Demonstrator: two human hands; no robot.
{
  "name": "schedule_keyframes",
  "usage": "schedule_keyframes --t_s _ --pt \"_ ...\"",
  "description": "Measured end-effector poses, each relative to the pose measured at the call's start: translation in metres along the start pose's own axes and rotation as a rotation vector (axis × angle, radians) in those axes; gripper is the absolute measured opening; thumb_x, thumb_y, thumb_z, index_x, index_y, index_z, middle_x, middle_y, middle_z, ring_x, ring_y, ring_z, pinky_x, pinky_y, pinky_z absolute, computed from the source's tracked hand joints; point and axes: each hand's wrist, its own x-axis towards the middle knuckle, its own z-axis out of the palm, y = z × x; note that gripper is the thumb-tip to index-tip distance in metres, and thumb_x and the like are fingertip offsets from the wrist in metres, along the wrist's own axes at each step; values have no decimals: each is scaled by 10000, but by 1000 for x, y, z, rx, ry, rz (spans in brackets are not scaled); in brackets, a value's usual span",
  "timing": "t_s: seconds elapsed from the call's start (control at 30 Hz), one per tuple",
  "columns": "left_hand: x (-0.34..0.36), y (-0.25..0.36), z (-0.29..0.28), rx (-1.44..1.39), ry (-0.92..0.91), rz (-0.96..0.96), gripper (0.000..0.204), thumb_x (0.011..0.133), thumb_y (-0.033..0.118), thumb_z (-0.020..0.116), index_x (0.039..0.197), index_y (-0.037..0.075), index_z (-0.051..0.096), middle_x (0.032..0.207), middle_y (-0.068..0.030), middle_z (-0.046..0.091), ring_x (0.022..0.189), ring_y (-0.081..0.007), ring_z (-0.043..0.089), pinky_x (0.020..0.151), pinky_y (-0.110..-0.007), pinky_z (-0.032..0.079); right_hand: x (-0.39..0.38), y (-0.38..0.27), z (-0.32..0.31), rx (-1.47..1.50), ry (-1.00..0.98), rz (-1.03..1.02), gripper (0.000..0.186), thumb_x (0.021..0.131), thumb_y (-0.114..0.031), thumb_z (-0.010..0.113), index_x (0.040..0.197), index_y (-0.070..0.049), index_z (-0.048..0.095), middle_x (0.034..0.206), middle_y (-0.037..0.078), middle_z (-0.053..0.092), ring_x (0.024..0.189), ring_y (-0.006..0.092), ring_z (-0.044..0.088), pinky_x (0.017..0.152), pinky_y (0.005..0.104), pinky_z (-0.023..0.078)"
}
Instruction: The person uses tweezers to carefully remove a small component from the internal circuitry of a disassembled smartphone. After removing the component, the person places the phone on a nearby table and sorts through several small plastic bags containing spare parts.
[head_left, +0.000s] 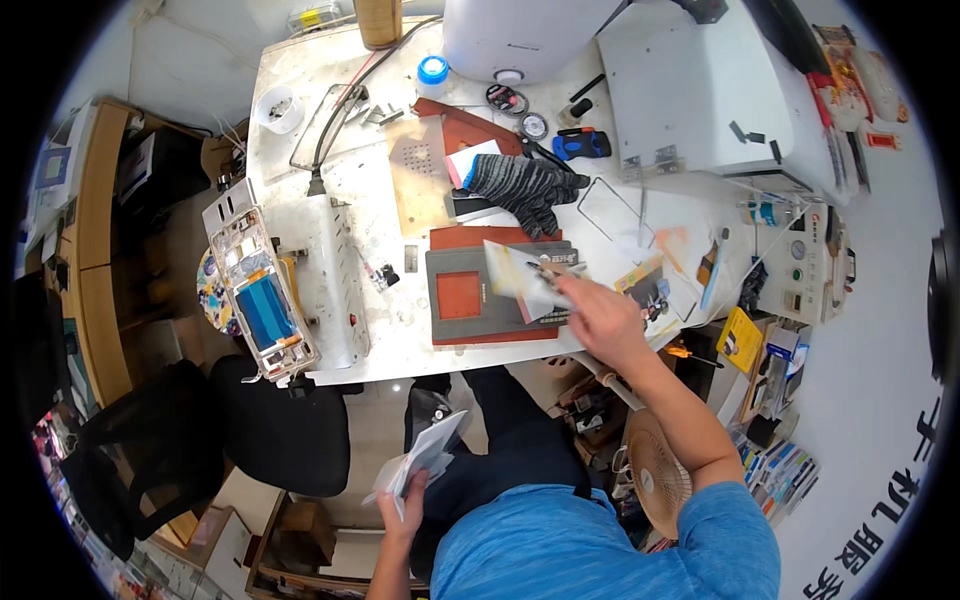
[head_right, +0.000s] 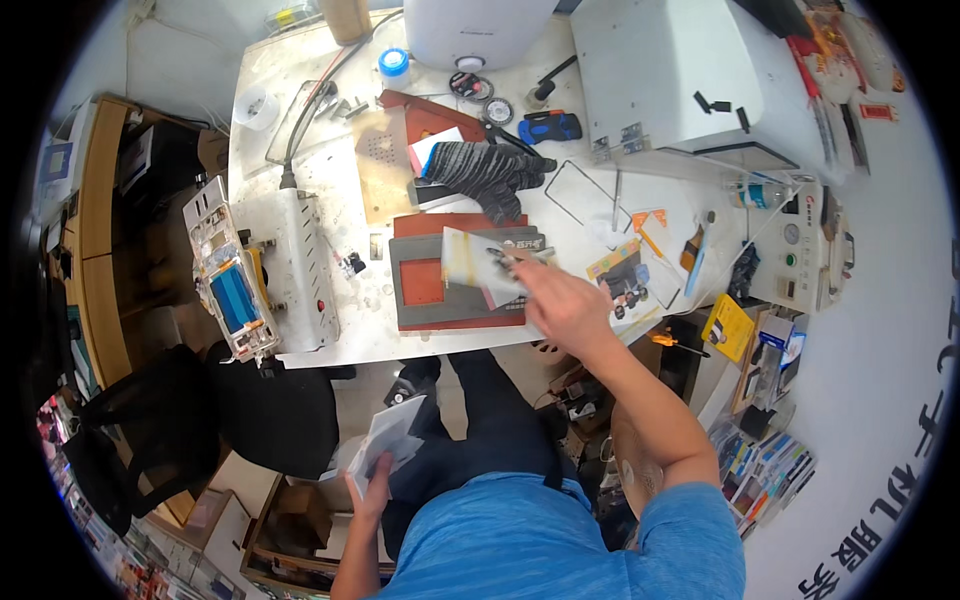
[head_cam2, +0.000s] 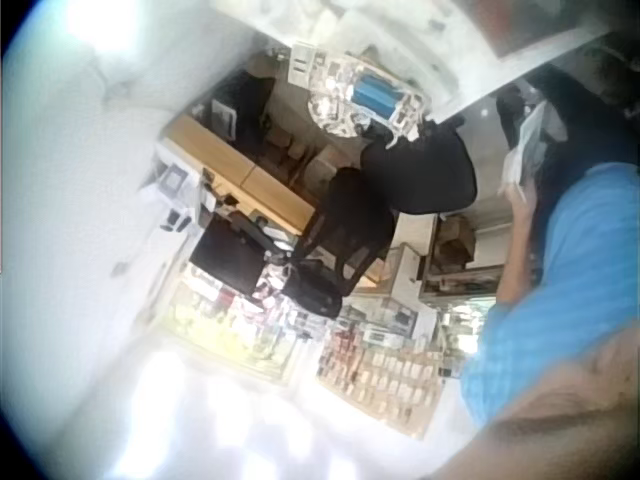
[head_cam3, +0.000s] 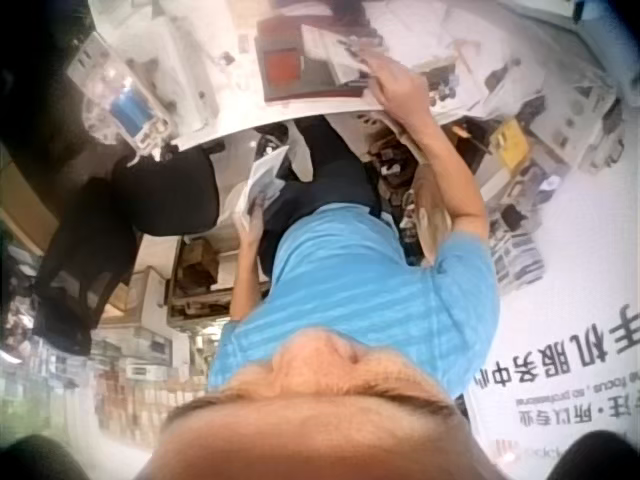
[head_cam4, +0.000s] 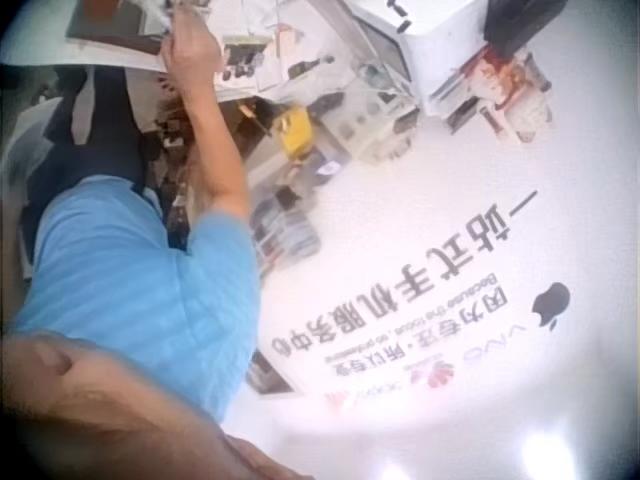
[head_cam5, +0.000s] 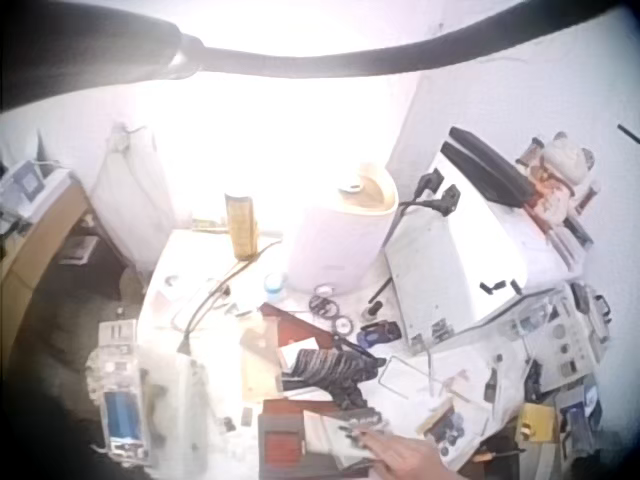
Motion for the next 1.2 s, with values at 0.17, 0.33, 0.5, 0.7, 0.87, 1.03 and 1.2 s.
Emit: schedule_keyframes --t_s 0.17,0.33,0.5,0.7,0.87,1.03,1.2 --pt "-3 2 -13 -46 37 -23 287 927 166 732 1135 -27 684 957 -74 711 873 -156 655 809 -316 522 -41 18 -36 -233 450 268 455 812 60 564 1259 -1 623 1195 170 671 936 317 679 765 370 557" --pt "2 4 -15 -92 -28 -38 325 924 173 736 1157 -46 678 972 -89 714 889 -146 656 800 -307 521 -115 46 -7 -475 407 475 468 881 -61 572 1345 5 555 1346 185 585 1155 382 576 971 465 459" --pt "7 14 -20 -48 -48 17 272 913 161 738 1093 -40 701 901 -78 715 832 -145 656 762 -308 523 -127 60 15 -471 270 656 515 920 -289 633 1354 -27 541 1319 214 584 1201 400 543 1013 508 416" --pt "8 33 -41 47 -155 63 429 915 95 697 1314 -24 594 1124 -89 676 1035 -159 625 910 -319 500 -185 150 76 1146 1008 1647 367 933 -287 723 1162 -34 588 963 63 652 819 212 646 626 388 516" --pt "1 43 -44 98 -116 276 377 920 108 688 1263 -36 627 1078 -92 693 994 -150 633 876 -315 509 -183 91 65 1693 1086 1488 233 922 -208 706 1079 -80 590 905 70 635 753 184 616 613 328 508" --pt "-5 56 -49 105 -126 354 357 925 125 684 1240 -37 646 1027 -86 705 936 -135 637 835 -303 515 -175 10 3 1930 995 1333 170 939 -116 590 1105 -79 584 936 61 664 753 186 628 634 315 528" --pt "-15 57 -50 79 -64 377 331 914 120 703 1215 -10 667 973 -143 721 859 -225 685 795 -342 520 -127 -77 -12 719 503 773 263 994 -210 635 840 2 654 720 -8 599 654 76 521 609 264 436"
